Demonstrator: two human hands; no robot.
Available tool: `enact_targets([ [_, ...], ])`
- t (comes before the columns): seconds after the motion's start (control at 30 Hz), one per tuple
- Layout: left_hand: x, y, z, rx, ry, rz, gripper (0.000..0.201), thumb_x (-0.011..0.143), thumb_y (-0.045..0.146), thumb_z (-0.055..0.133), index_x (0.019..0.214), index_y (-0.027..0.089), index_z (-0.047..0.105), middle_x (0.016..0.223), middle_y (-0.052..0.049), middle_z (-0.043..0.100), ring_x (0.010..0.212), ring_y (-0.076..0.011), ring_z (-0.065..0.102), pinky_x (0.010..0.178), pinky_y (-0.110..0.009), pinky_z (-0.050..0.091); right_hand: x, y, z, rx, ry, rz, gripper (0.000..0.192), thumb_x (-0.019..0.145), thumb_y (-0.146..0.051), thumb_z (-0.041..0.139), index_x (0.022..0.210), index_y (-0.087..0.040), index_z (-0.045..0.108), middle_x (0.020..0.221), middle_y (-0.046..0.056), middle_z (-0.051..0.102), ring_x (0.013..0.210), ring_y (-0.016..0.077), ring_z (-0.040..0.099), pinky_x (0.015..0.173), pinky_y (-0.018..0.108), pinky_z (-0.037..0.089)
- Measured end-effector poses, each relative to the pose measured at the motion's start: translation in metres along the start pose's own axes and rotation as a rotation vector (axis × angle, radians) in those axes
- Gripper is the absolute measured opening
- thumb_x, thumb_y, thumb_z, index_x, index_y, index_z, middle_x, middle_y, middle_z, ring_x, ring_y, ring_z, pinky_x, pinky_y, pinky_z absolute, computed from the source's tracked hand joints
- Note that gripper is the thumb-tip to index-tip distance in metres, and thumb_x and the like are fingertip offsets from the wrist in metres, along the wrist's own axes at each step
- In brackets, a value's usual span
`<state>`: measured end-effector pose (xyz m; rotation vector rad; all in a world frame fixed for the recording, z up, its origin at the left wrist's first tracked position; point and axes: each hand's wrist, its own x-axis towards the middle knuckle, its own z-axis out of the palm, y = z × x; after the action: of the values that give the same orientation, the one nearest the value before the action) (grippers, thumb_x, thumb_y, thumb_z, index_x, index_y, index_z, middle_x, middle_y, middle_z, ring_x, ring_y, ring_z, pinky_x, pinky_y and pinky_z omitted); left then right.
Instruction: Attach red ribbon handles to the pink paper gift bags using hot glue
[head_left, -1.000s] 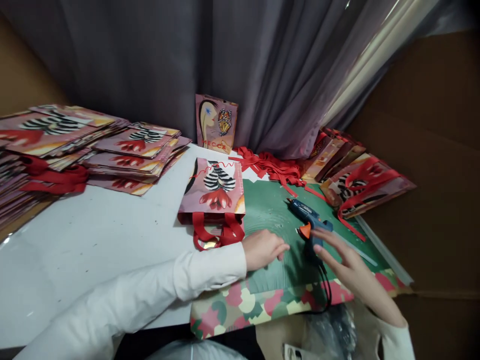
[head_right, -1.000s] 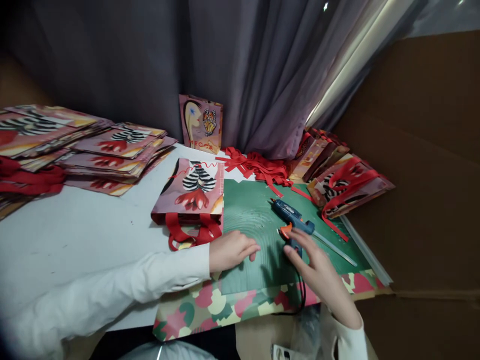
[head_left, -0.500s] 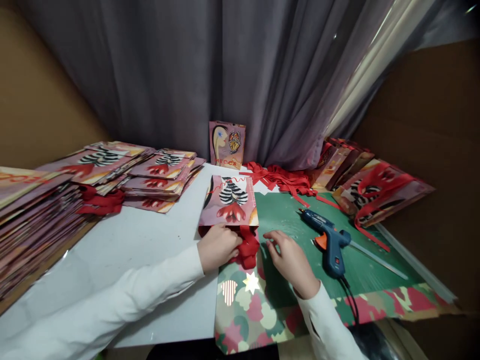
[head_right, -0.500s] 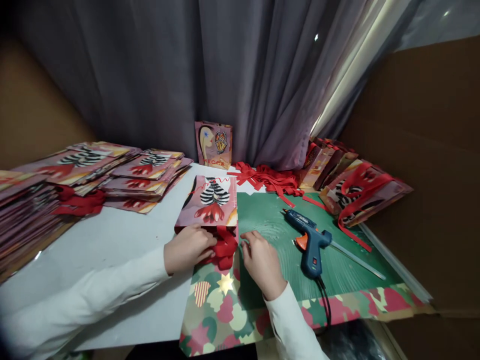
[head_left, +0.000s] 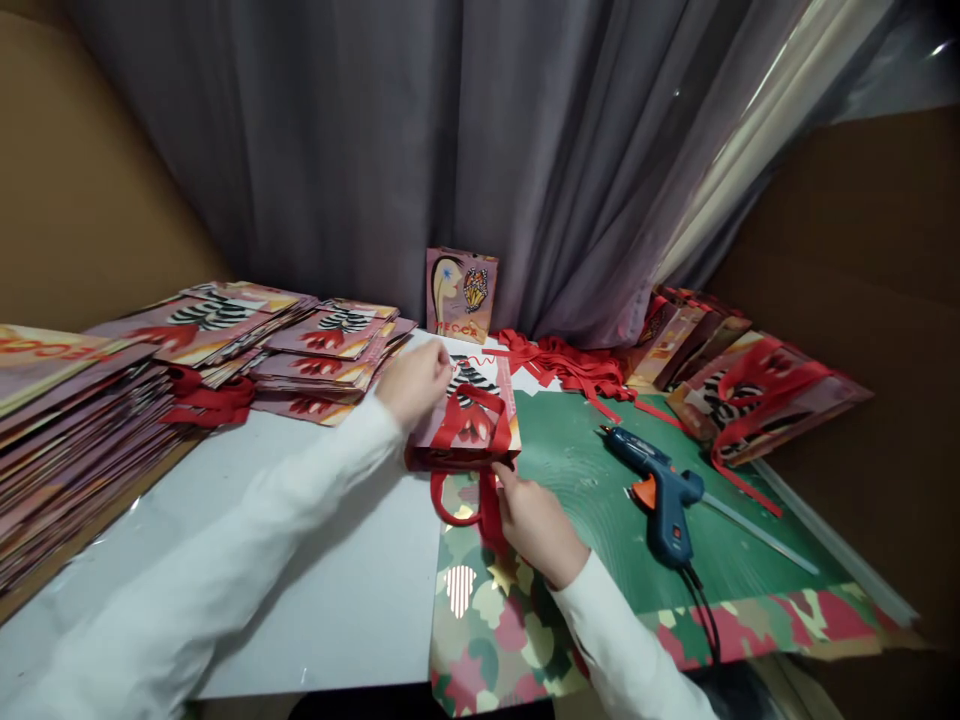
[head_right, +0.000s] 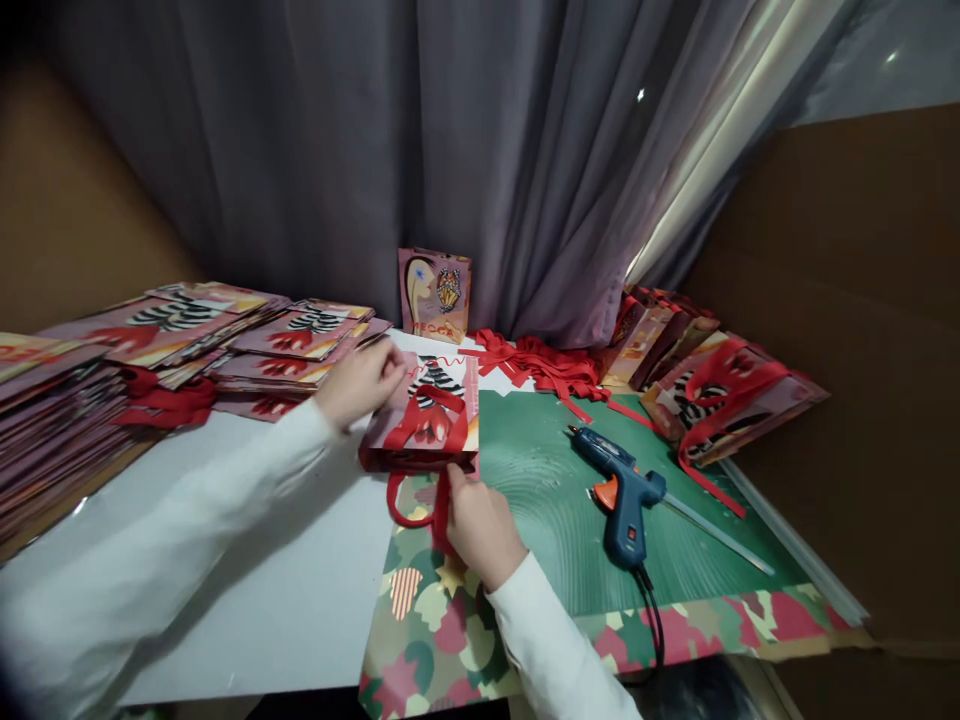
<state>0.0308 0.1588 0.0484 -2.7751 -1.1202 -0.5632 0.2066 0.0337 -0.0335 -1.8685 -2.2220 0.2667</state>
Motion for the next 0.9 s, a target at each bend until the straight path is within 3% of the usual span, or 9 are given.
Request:
enact_targets([
  [0.07, -0.036, 0.026, 0.010, -0.018, -0.090, -0.078, 0.031, 0.096, 0.021, 0.034, 0.090, 0.014, 0.063, 0.074, -0.004, 0.068, 0.061, -0.0138, 0.062, 0.057, -0.025, 0.046, 0.014, -0.009, 0.007, -0.075, -0.053, -0.003, 0.038, 0.083, -0.004, 0.043, 0.118, -0.013, 0.052, 0.088, 0.013, 0.073, 0.078, 0.0240, 0.071, 0.060, 0.028, 0.044],
  [0.13, -0.063, 0.047, 0.029, -0.081, -0.380, -0.178, 0.026, 0.092, 0.017, 0.039, 0.088, 0.015, 0.064, 0.084, -0.008, 0.069, 0.075, -0.0180, 0.066, 0.070, -0.028, 0.050, 0.028, -0.017, 0.013, -0.120, -0.094, -0.003, 0.034, 0.082, -0.004, 0.042, 0.114, -0.011, 0.054, 0.092, 0.015, 0.072, 0.084, 0.0254, 0.070, 0.065, 0.030, 0.047],
  [0.17, -0.071, 0.054, 0.040, -0.079, -0.414, -0.172, 0.025, 0.089, 0.012, 0.040, 0.092, 0.014, 0.064, 0.093, -0.010, 0.069, 0.086, -0.0205, 0.066, 0.076, -0.030, 0.050, 0.035, -0.020, 0.016, -0.129, -0.105, 0.001, 0.033, 0.083, -0.005, 0.041, 0.113, -0.010, 0.054, 0.093, 0.016, 0.071, 0.085, 0.0260, 0.070, 0.066, 0.031, 0.048],
  [0.23, -0.074, 0.059, 0.061, -0.063, -0.435, -0.160, 0.029, 0.087, 0.009, 0.040, 0.105, 0.010, 0.062, 0.108, -0.015, 0.065, 0.101, -0.0252, 0.062, 0.090, -0.036, 0.047, 0.044, -0.024, 0.021, -0.128, -0.117, 0.018, 0.032, 0.085, -0.007, 0.041, 0.114, -0.011, 0.054, 0.093, 0.016, 0.071, 0.085, 0.0263, 0.070, 0.068, 0.032, 0.050],
  [0.37, -0.057, 0.047, 0.085, -0.048, -0.459, -0.180, 0.031, 0.088, 0.010, 0.038, 0.110, 0.009, 0.060, 0.107, -0.018, 0.064, 0.096, -0.0277, 0.063, 0.084, -0.039, 0.049, 0.053, -0.025, 0.026, -0.131, -0.142, 0.095, 0.028, 0.085, -0.011, 0.044, 0.109, -0.012, 0.059, 0.095, 0.016, 0.072, 0.085, 0.0262, 0.070, 0.069, 0.032, 0.050],
  [0.5, -0.051, 0.036, 0.090, -0.035, -0.498, -0.214, 0.037, 0.087, 0.007, 0.035, 0.116, 0.008, 0.057, 0.099, -0.016, 0.067, 0.085, -0.0274, 0.066, 0.074, -0.037, 0.050, 0.050, -0.015, 0.023, -0.123, -0.156, 0.185, 0.033, 0.086, -0.017, 0.044, 0.115, -0.019, 0.059, 0.101, 0.012, 0.072, 0.091, 0.0257, 0.070, 0.069, 0.031, 0.050],
  [0.67, -0.057, 0.036, 0.091, -0.020, -0.499, -0.245, 0.046, 0.087, 0.006, 0.034, 0.130, 0.011, 0.050, 0.111, -0.017, 0.065, 0.093, -0.0276, 0.065, 0.076, -0.037, 0.050, 0.036, 0.011, 0.013, -0.160, -0.184, 0.326, 0.039, 0.090, -0.023, 0.042, 0.125, -0.029, 0.058, 0.098, 0.009, 0.073, 0.090, 0.0258, 0.070, 0.068, 0.031, 0.049],
  [0.8, -0.057, 0.033, 0.092, -0.039, -0.523, -0.294, 0.032, 0.088, 0.010, 0.038, 0.108, 0.008, 0.063, 0.090, -0.016, 0.069, 0.085, -0.0277, 0.066, 0.075, -0.036, 0.050, 0.029, 0.024, 0.012, -0.234, -0.177, 0.397, 0.036, 0.093, -0.026, 0.039, 0.120, -0.025, 0.062, 0.097, 0.014, 0.073, 0.089, 0.0262, 0.070, 0.068, 0.031, 0.049],
  [0.9, -0.057, 0.026, 0.094, -0.077, -0.496, -0.319, 0.032, 0.088, 0.008, 0.039, 0.108, 0.011, 0.063, 0.096, -0.014, 0.069, 0.089, -0.0244, 0.065, 0.080, -0.032, 0.048, 0.027, 0.021, 0.016, -0.291, -0.174, 0.396, 0.035, 0.094, -0.019, 0.037, 0.113, -0.018, 0.066, 0.093, 0.018, 0.072, 0.086, 0.0246, 0.071, 0.069, 0.030, 0.048],
])
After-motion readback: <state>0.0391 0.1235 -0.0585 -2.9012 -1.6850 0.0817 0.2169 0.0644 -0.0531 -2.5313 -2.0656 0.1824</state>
